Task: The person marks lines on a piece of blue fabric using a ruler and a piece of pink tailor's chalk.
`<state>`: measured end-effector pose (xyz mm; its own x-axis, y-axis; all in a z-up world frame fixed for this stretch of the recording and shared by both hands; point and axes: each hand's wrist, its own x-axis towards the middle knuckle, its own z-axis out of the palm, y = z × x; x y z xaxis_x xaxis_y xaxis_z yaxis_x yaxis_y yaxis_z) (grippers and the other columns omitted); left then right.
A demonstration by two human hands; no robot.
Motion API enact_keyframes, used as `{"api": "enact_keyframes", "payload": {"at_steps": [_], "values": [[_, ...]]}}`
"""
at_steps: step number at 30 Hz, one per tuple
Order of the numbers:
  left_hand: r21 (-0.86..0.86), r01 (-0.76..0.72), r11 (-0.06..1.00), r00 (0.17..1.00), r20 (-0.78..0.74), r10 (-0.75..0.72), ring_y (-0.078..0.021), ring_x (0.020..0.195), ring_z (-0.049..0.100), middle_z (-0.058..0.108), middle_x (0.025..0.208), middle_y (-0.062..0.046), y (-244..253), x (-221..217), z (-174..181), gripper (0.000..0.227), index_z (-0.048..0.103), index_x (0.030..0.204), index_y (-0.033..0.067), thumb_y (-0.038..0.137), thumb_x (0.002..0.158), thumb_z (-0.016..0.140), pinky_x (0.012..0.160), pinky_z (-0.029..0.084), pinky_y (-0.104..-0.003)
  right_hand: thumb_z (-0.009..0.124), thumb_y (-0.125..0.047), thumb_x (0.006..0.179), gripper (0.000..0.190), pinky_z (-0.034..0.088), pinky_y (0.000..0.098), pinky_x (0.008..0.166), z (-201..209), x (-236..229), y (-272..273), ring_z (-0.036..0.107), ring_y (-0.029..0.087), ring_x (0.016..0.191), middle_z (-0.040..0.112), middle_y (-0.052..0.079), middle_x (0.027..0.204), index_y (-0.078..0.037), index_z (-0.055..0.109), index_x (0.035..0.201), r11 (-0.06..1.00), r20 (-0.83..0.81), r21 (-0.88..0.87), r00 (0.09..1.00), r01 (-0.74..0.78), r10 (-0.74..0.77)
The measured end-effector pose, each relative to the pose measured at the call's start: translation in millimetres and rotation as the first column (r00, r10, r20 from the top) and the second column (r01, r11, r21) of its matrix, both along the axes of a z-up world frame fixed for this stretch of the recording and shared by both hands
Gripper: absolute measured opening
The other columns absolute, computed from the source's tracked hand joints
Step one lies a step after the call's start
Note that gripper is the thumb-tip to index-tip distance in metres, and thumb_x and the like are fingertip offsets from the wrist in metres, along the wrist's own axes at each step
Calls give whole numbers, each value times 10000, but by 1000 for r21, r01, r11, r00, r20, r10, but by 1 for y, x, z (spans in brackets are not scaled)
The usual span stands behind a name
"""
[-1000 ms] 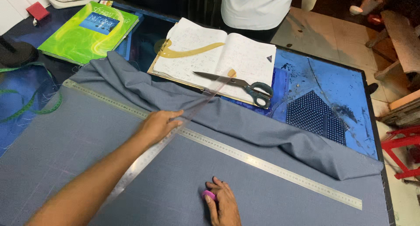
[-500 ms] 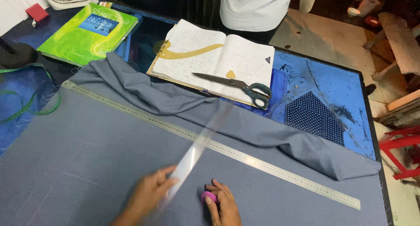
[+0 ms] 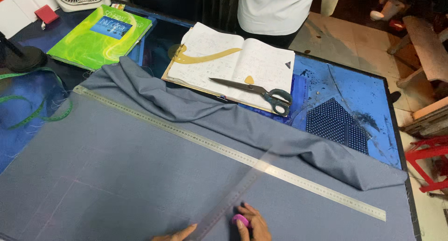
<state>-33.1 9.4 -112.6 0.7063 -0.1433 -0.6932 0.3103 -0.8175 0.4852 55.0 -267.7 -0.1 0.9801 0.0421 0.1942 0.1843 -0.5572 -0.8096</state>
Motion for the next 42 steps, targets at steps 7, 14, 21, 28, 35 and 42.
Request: {"api": "enact_keyframes", "payload": {"at_steps": [7, 14, 21, 28, 35, 42], "values": [[-4, -175, 984, 983, 45, 175, -40, 1160, 636, 610, 1369, 215, -12, 7, 89, 507, 418, 1501, 545, 595, 999, 467, 1008, 502, -233, 664, -403, 891, 305, 480, 408, 1085, -104, -10, -56, 686, 208, 1285, 830, 2, 1195, -175, 806, 1034, 986, -6, -48, 987, -160, 160], [-76, 194, 978, 415, 910, -11, -195, 696, 501, 682, 725, -24, -23, 3, 78, 312, 767, 1215, 88, 238, 942, 788, 609, 479, -311, 437, -701, 841, 791, 126, 318, 1321, -302, 35, -127, 151, 238, 1593, 10, -109, 1745, -572, 225, 1592, 535, -899, -416, 422, -735, -120], [-34, -109, 993, 318, 946, 67, -355, 1258, 573, 636, 1248, -97, -44, 21, 103, 381, 707, 1229, 158, -3, 899, 605, 945, 524, -511, 435, -642, 872, 592, 304, 441, 1183, -228, -33, -138, 354, 203, 1517, 654, -105, 1447, -358, 769, 1271, 840, -351, -408, 911, -357, 217], [326, 91, 941, 953, 247, -178, -343, 1585, -144, -172, 1736, -52, -40, 62, 181, 838, 16, 1656, 272, 694, 1016, 355, 1231, 28, -669, 619, -578, 794, 486, 428, 515, 891, -55, -40, -71, 512, 347, 1171, 685, 158, 1238, -107, 731, 759, 922, -23, -386, 999, 32, -45], [367, -6, 930, 903, 401, -152, -349, 1591, -87, -77, 1747, -19, -20, 50, 138, 813, 41, 1657, 284, 715, 1009, 275, 1228, 46, -659, 818, -530, 711, 548, 458, 479, 1109, -61, -42, -110, 566, 386, 1398, 661, 170, 1402, -123, 760, 1073, 844, 276, -421, 933, 332, -229], [438, -42, 898, 870, 458, -183, -350, 1586, -26, -15, 1741, -24, -23, 48, 133, 819, 99, 1648, 282, 733, 1001, 321, 1210, 116, -670, 735, -623, 676, 749, 478, 541, 1106, -105, -34, -219, 587, 428, 1371, 656, 206, 1439, -154, 726, 1259, 650, 375, -567, 861, 506, -343]]}}
